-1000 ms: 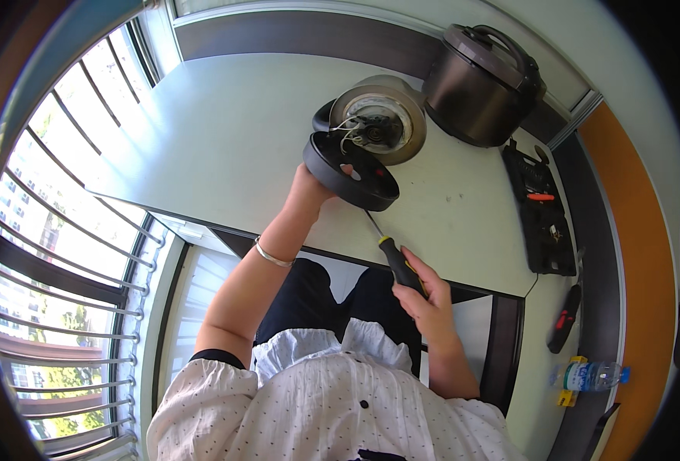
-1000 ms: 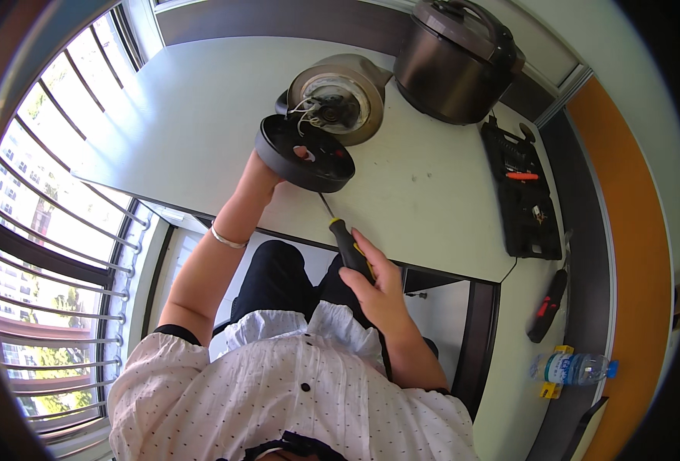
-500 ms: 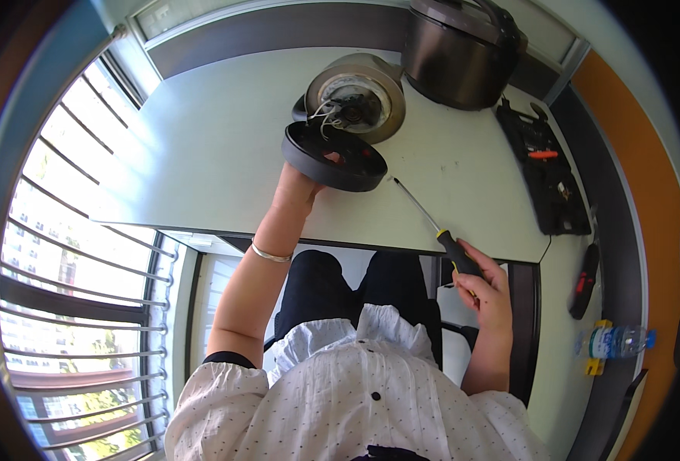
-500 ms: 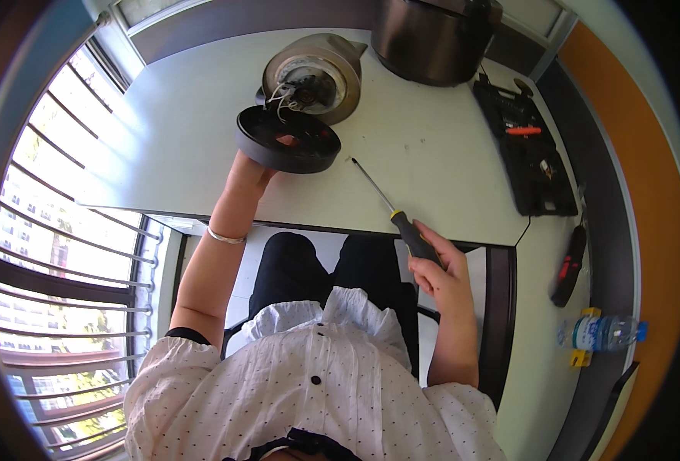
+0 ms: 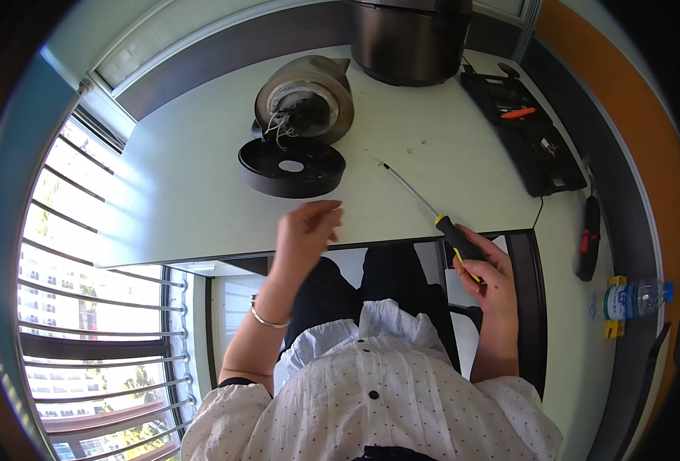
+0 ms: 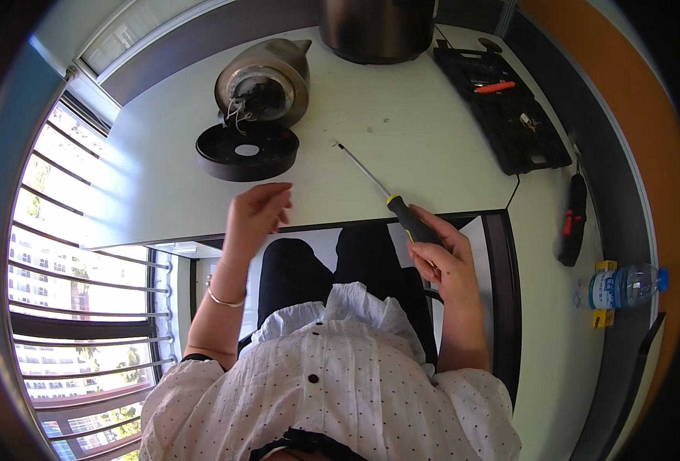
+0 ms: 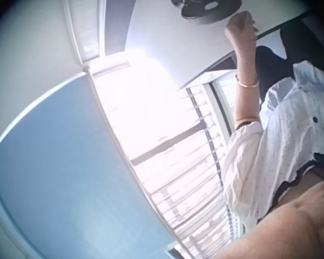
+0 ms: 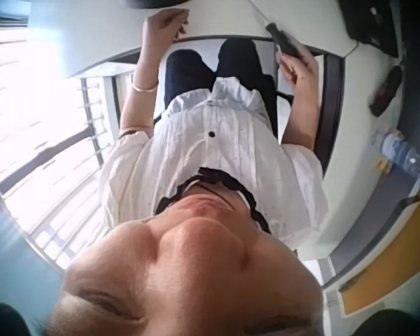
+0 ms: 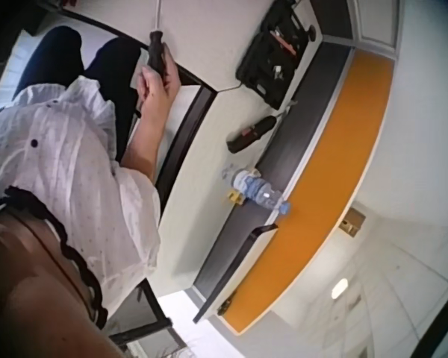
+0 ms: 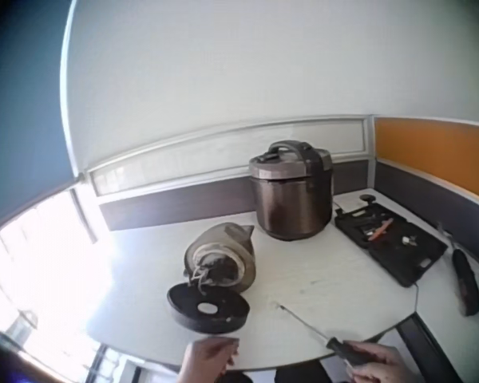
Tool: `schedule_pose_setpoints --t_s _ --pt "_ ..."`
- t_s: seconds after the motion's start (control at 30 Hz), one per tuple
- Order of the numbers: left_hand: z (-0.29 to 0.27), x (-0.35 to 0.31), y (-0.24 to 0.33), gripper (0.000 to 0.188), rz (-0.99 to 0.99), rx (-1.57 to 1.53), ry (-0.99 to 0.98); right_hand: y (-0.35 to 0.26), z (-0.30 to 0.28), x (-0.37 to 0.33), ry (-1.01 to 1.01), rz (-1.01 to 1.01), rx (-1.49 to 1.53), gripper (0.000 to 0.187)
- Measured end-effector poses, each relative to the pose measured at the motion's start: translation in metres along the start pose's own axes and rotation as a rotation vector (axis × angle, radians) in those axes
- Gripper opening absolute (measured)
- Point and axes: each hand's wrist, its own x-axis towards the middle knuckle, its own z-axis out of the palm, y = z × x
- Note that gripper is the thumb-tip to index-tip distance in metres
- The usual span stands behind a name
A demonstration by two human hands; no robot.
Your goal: The person uses a screwdriver to remove screws from the base of an electric kettle, then detaches the base cover to expose the internal components. The person handles the kettle and base parts on a table.
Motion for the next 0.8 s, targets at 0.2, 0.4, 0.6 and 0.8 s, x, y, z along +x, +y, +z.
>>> schedule_pose_setpoints --t_s 0.2,0.4,0.6,0.8 --pt "0.063 0.018 0.007 0.041 0.064 -0.241 0.0 -0.01 -0.006 -0.017 -0.062 0.041 0.032 0.058" --pt "0.076 0.05 0.016 0.031 -0.083 -0.394 -0.141 -0.022 -0.012 -0.028 -0.104 0.026 -0.008 0.054" --pt "0.093 0.081 0.021 0.019 -0.033 0.09 -0.078 -0.046 -0.025 -0.021 0.107 -0.079 -0.124 0.054" --pt "0.121 0.116 0.001 0.013 0.545 0.71 0.026 -0.022 -0.046 0.038 0.45 -0.517 -1.01 0.053"
